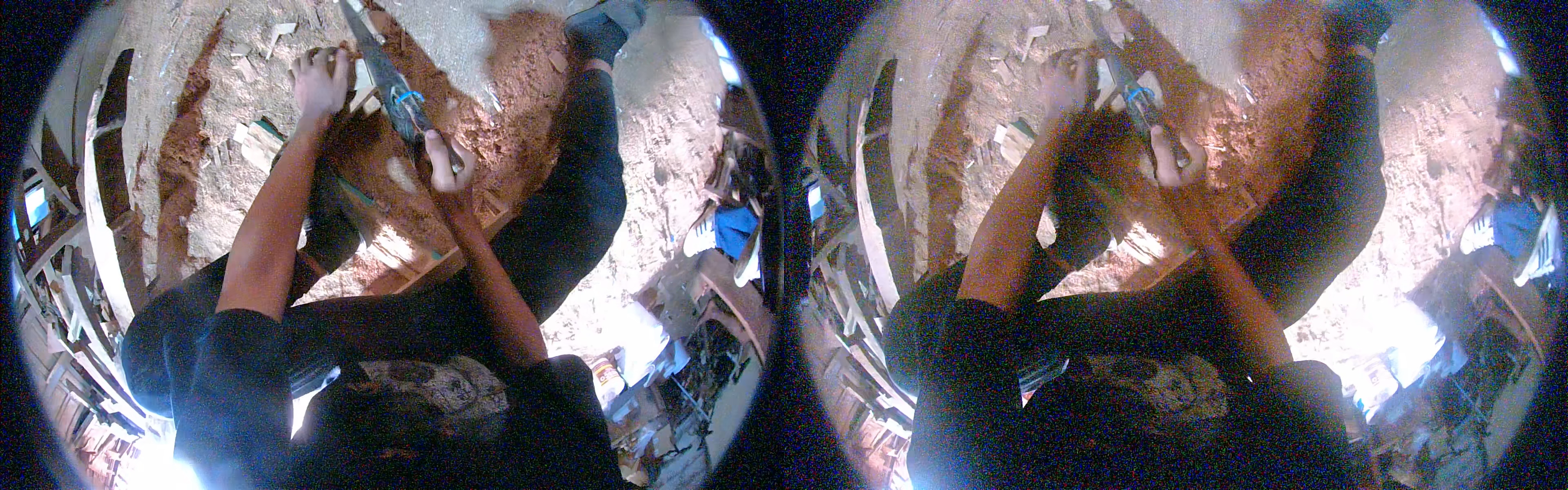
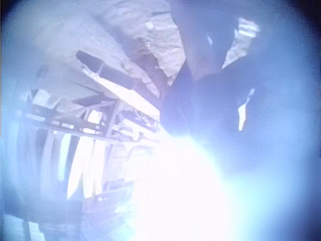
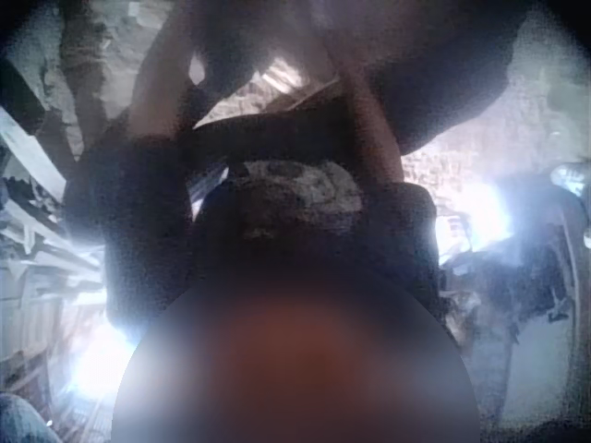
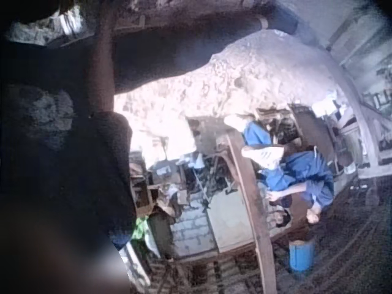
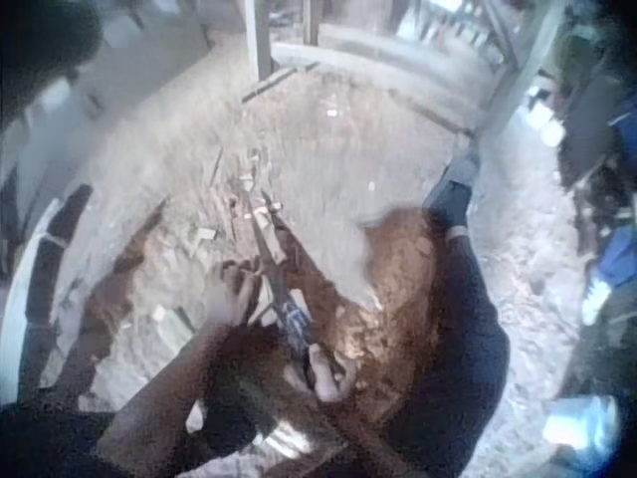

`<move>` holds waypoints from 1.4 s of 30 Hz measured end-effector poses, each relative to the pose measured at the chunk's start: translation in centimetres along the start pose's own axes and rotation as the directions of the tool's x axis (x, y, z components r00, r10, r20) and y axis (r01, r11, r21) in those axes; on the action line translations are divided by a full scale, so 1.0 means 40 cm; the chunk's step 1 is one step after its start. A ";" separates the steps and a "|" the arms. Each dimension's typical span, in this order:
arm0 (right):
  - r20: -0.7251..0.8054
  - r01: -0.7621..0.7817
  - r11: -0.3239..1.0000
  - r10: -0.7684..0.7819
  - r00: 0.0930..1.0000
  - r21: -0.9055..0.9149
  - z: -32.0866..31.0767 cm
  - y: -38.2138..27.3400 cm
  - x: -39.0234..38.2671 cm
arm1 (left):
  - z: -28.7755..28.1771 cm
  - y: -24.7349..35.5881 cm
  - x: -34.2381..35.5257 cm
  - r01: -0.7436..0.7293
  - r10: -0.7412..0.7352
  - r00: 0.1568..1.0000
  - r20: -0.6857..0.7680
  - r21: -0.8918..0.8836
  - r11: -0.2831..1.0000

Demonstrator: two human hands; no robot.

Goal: The person sits on the floor and uses a hand saw to cut a small piece of wood. They hold the wood steady with one hand and saw with the other, producing sawdust. The person briefly pauses to inspect the cut before resuming.

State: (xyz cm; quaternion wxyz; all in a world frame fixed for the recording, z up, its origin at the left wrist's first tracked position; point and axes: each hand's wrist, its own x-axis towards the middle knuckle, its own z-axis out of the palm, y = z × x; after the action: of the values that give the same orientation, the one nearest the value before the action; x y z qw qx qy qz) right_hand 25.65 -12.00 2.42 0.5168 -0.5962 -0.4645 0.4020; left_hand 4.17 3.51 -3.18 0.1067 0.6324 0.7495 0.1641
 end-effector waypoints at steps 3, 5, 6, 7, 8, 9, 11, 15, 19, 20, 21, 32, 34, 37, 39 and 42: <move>0.112 -0.385 0.882 0.369 0.923 0.272 -0.008 -0.076 0.018 | -0.029 -0.039 -0.025 -0.340 0.334 0.932 0.141 0.019 0.940; 0.201 -0.524 0.766 0.484 0.851 0.374 -0.010 -0.144 0.034 | -0.068 -0.013 -0.046 -0.337 0.337 0.910 0.242 -0.040 0.941; 0.195 -0.491 0.772 0.451 0.871 0.405 -0.011 -0.150 0.035 | -0.090 -0.001 -0.037 -0.318 0.309 0.912 0.271 -0.012 0.948; 0.180 -0.451 0.781 0.416 0.891 0.432 -0.024 -0.151 0.037 | -0.100 0.018 -0.029 -0.303 0.287 0.911 0.297 0.009 0.953; 0.165 -0.419 0.786 0.388 0.907 0.455 -0.038 -0.151 0.035 | -0.124 0.050 -0.032 -0.284 0.259 0.907 0.331 0.028 0.958; 0.133 -0.394 0.787 0.379 0.916 0.475 -0.054 -0.155 0.040 | -0.147 0.089 -0.030 -0.259 0.227 0.890 0.396 0.028 0.965; 0.153 -0.398 0.790 0.372 0.916 0.466 -0.057 -0.148 0.042 | -0.155 0.059 -0.010 -0.194 0.204 0.846 0.493 -0.072 0.978; 0.157 -0.510 0.712 0.503 0.850 0.483 -0.081 -0.092 0.081 | -0.245 0.080 0.009 -0.403 0.452 0.811 0.371 -0.206 0.892; 0.210 -0.613 0.567 0.616 0.759 0.550 -0.071 0.029 0.081 | -0.437 0.148 0.002 -0.776 0.781 0.612 0.122 -0.098 0.623; 0.206 -0.611 0.559 0.620 0.757 0.561 -0.076 0.041 0.076 | -0.501 0.181 -0.005 -0.825 0.830 0.549 0.100 -0.092 0.557; 0.201 -0.592 0.528 0.619 0.759 0.609 -0.083 0.065 0.076 | -0.572 0.215 -0.018 -0.869 0.872 0.482 0.079 -0.083 0.488; 0.279 -0.572 0.271 0.664 0.693 0.774 -0.056 0.234 0.086 | -0.951 0.319 -0.172 -0.812 0.831 0.551 0.079 -0.179 0.555; 0.301 -0.601 0.303 0.650 0.698 0.739 -0.054 0.243 0.085 | -0.949 0.331 -0.172 -0.852 0.866 0.498 0.040 -0.165 0.498; 0.321 -0.609 0.289 0.643 0.695 0.739 -0.041 0.238 0.088 | -0.933 0.347 -0.135 -0.892 0.902 0.433 0.008 -0.142 0.429; 0.289 -0.592 0.321 0.643 0.709 0.739 -0.042 0.234 0.080 | -0.923 0.363 -0.136 -0.882 0.897 0.442 -0.006 -0.182 0.434; 0.301 -0.601 0.328 0.635 0.712 0.729 -0.042 0.221 0.074 | -0.919 0.375 -0.135 -0.886 0.901 0.434 0.000 -0.182 0.427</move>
State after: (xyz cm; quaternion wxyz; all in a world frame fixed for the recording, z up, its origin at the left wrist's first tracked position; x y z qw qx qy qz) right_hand 29.21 -9.85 -6.07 0.5391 -0.4431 0.0340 0.7154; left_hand 5.29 -3.71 36.22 0.0884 0.9300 0.2790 0.2224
